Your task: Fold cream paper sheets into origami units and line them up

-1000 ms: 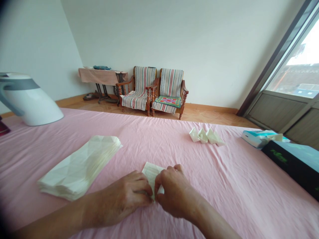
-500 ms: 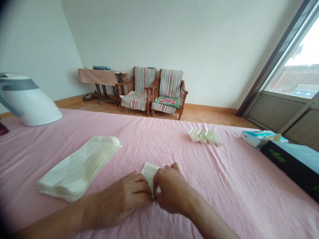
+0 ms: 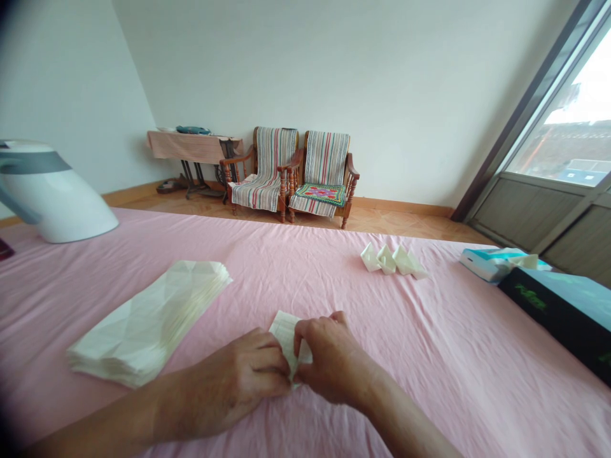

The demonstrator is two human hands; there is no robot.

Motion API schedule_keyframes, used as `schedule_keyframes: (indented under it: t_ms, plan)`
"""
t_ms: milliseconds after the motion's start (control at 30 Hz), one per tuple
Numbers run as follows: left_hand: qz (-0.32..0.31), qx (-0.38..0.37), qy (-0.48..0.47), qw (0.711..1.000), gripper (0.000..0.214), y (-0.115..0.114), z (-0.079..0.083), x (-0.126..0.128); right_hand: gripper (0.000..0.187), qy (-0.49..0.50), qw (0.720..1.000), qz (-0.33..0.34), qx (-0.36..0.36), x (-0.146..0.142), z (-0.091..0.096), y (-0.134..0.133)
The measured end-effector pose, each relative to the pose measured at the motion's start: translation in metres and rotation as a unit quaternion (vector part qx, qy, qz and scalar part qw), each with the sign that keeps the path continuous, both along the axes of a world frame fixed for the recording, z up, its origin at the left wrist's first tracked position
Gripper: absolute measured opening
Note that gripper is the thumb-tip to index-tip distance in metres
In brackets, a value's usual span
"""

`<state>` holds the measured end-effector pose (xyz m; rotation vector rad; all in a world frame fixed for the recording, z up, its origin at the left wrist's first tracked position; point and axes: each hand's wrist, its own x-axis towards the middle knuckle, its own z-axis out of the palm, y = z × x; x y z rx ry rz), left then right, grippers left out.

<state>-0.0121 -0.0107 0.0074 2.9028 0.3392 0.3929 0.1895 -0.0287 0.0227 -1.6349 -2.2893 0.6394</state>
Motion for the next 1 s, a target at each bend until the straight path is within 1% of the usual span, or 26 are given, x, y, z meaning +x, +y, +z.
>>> schedule_keyframes:
  t_ms: [167,300,400,533,633,700,733,800,833,900,1000]
  plan:
    - [-0.001,0.004,0.007,1.000,0.014,0.000,0.001,0.000,0.013,0.003,1.000,-0.027,0.009,0.007,-0.005,0.002]
    - [-0.004,0.012,0.001,1.000,0.015,0.000,0.000,-0.001,0.013,-0.001,0.998,-0.061,0.025,0.014,-0.009,0.002]
    - [-0.007,0.019,0.011,1.000,0.016,0.000,0.000,-0.001,0.012,0.003,0.996,-0.073,0.045,0.017,-0.013,0.005]
    - [-0.011,0.020,0.005,1.000,0.018,-0.001,0.001,-0.001,0.012,0.010,0.989,-0.104,0.106,0.020,-0.019,0.005]
    - [-0.015,0.012,-0.008,1.000,0.018,-0.001,0.001,0.000,0.016,0.023,0.973,-0.134,0.186,0.019,-0.024,-0.010]
    - [-0.012,0.013,-0.010,1.000,0.017,-0.001,0.001,0.000,0.017,0.069,0.948,-0.104,0.292,0.016,-0.029,-0.026]
    - [-0.009,0.015,-0.009,1.000,0.016,-0.001,0.001,0.000,0.018,0.091,0.939,-0.084,0.321,0.014,-0.032,-0.035]
    - [-0.006,0.013,-0.006,1.000,0.016,-0.002,0.001,0.000,0.023,0.091,0.934,-0.013,0.344,0.011,-0.040,-0.050]
    - [-0.005,0.009,-0.006,1.000,0.016,-0.002,0.000,0.000,0.027,0.083,0.930,0.010,0.358,0.009,-0.043,-0.056]
    - [-0.002,0.001,-0.009,1.000,0.015,-0.003,0.000,0.000,0.033,0.069,0.925,0.034,0.371,0.007,-0.050,-0.062]
    - [0.002,0.001,-0.007,1.000,0.014,-0.004,-0.002,0.000,0.038,0.056,0.926,0.039,0.372,0.008,-0.056,-0.062]
